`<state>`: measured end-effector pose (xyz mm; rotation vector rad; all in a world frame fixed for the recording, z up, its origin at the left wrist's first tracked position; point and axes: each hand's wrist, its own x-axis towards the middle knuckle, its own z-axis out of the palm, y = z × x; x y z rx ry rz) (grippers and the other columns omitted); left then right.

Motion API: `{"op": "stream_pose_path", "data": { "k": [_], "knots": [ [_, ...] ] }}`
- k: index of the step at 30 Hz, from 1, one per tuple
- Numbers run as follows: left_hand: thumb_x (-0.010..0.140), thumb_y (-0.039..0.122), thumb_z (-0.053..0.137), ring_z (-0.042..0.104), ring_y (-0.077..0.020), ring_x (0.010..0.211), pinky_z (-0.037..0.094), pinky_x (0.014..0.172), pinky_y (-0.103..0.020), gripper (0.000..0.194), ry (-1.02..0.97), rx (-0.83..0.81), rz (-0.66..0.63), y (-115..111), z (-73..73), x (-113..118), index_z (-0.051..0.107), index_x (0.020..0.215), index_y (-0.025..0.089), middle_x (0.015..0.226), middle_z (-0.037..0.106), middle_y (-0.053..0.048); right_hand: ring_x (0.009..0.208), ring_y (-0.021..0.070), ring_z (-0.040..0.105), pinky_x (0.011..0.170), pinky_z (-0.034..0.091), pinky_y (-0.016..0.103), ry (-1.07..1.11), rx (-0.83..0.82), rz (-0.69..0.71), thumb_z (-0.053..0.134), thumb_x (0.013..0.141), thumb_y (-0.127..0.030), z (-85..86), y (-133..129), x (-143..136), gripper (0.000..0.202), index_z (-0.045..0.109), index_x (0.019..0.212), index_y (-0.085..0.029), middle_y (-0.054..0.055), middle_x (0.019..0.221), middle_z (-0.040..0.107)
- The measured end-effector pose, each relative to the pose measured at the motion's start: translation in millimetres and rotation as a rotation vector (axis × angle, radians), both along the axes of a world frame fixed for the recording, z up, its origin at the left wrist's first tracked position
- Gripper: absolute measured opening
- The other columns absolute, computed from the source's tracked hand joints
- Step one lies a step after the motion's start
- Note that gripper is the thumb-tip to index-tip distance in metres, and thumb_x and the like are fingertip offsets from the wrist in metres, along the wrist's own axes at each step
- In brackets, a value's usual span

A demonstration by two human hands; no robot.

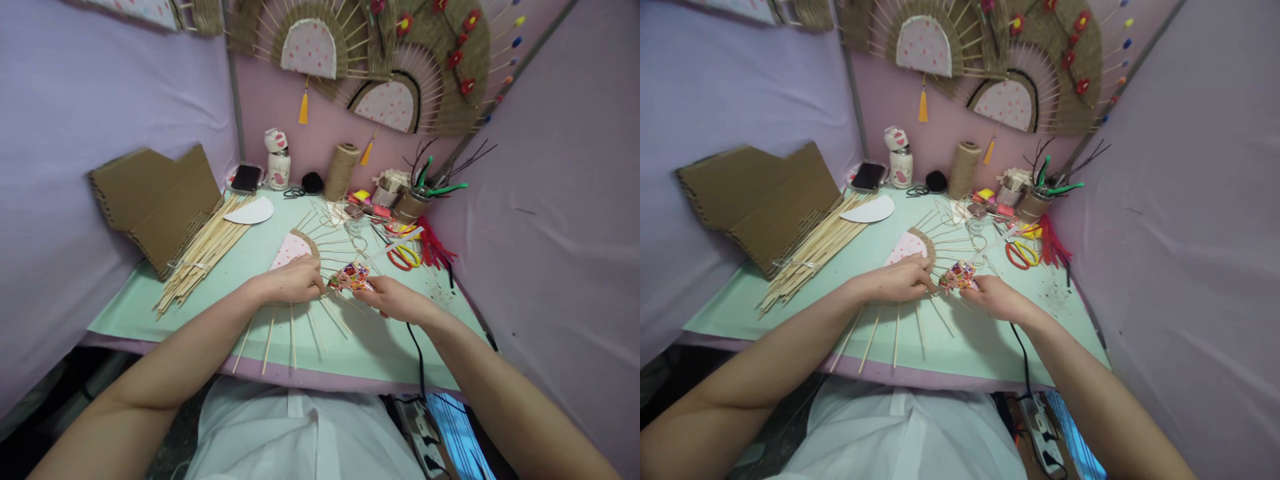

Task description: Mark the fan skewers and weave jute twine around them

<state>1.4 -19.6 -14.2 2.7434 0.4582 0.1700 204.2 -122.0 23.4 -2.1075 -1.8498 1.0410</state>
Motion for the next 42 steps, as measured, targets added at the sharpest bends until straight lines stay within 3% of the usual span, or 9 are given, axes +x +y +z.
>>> {"op": "stream_pose_path", "data": {
  "k": [11,18,22,26,31,33,37,39,42],
  "knots": [
    [0.078,0.017,0.05,0.049,-0.0191,0.086,0.036,0.082,-0.031,0.029,-0.012,-0.025,-0.004,2,-4.3,-1,0.075,0.089,0.025,0.083,0.053,-0.005,0.047,0.0087,0.041,0.045,0.028,0.021,0.034,0.012,-0.018,0.048,0.08,-0.04,-4.1,0,1,0.024,0.051,0.072,-0.017,-0.005,0.054,0.043],
    [0.077,0.017,0.051,0.05,-0.0193,0.087,0.037,0.083,-0.031,0.028,-0.008,-0.03,0.005,1,-0.9,-1,0.075,0.09,0.023,0.085,0.055,-0.006,0.048,0.0106,0.04,0.048,0.032,0.023,0.039,0.181,-0.083,0.047,0.081,-0.045,-9.5,-12,8,0.031,0.058,0.08,-0.017,-0.005,0.054,0.042],
    [0.077,0.018,0.051,0.052,-0.0198,0.088,0.038,0.083,-0.032,0.027,-0.035,-0.042,0.023,2,0.0,-2,0.074,0.091,0.021,0.087,0.057,-0.007,0.054,0.0152,0.048,0.054,0.036,0.025,-0.092,0.361,-0.28,0.044,0.082,-0.051,-16.9,-35,39,0.038,0.059,0.091,-0.017,-0.001,0.061,0.052],
    [0.076,0.016,0.051,0.053,-0.019,0.088,0.04,0.083,-0.031,0.023,-0.081,-0.062,0.061,4,1.6,-2,0.072,0.086,0.018,0.089,0.059,-0.007,0.063,0.021,0.054,0.056,0.037,0.028,-0.447,0.398,-0.469,0.041,0.082,-0.045,-39.6,-65,89,0.035,0.06,0.089,-0.017,0.006,0.069,0.059],
    [0.075,0.018,0.053,0.054,-0.0185,0.085,0.04,0.079,-0.03,0.014,-0.094,-0.039,0.094,5,0.0,1,0.067,0.074,0.017,0.084,0.06,-0.005,0.073,0.0288,0.06,0.062,0.041,0.035,-0.767,0.288,-0.494,0.034,0.087,-0.034,-82.5,-96,140,0.04,0.061,0.097,-0.005,0.02,0.082,0.063],
    [0.075,0.021,0.055,0.054,-0.0191,0.085,0.04,0.08,-0.031,0.012,-0.082,-0.034,0.113,4,-2.6,3,0.067,0.073,0.018,0.084,0.06,-0.005,0.079,0.0311,0.061,0.066,0.043,0.037,-0.829,0.243,-0.468,0.035,0.087,-0.034,-88.7,-104,148,0.043,0.061,0.103,-0.004,0.022,0.085,0.062],
    [0.075,0.023,0.055,0.054,-0.02,0.085,0.04,0.078,-0.032,0.012,-0.082,-0.018,0.15,1,-6.7,8,0.066,0.072,0.018,0.082,0.06,-0.005,0.085,0.036,0.06,0.065,0.045,0.042,-0.886,0.239,-0.523,0.043,0.084,-0.051,-65.2,-105,133,0.055,0.057,0.118,-0.01,0.022,0.095,0.061],
    [0.074,0.022,0.054,0.055,-0.0201,0.084,0.04,0.078,-0.032,0.013,-0.085,-0.013,0.171,-1,-6.7,9,0.066,0.07,0.018,0.081,0.061,-0.005,0.094,0.0358,0.057,0.073,0.044,0.045,-0.853,0.45,-0.512,0.043,0.086,-0.046,-46.1,-93,112,0.049,0.057,0.12,-0.014,0.021,0.105,0.059],
    [0.074,0.021,0.054,0.056,-0.0199,0.083,0.041,0.08,-0.033,0.013,-0.079,-0.017,0.187,-2,-4.6,9,0.066,0.07,0.018,0.081,0.062,-0.005,0.098,0.0265,0.054,0.084,0.04,0.038,-0.513,0.752,-0.184,0.046,0.089,-0.033,-30.9,-57,68,0.028,0.065,0.101,-0.018,0.014,0.102,0.06]
  ]
}}
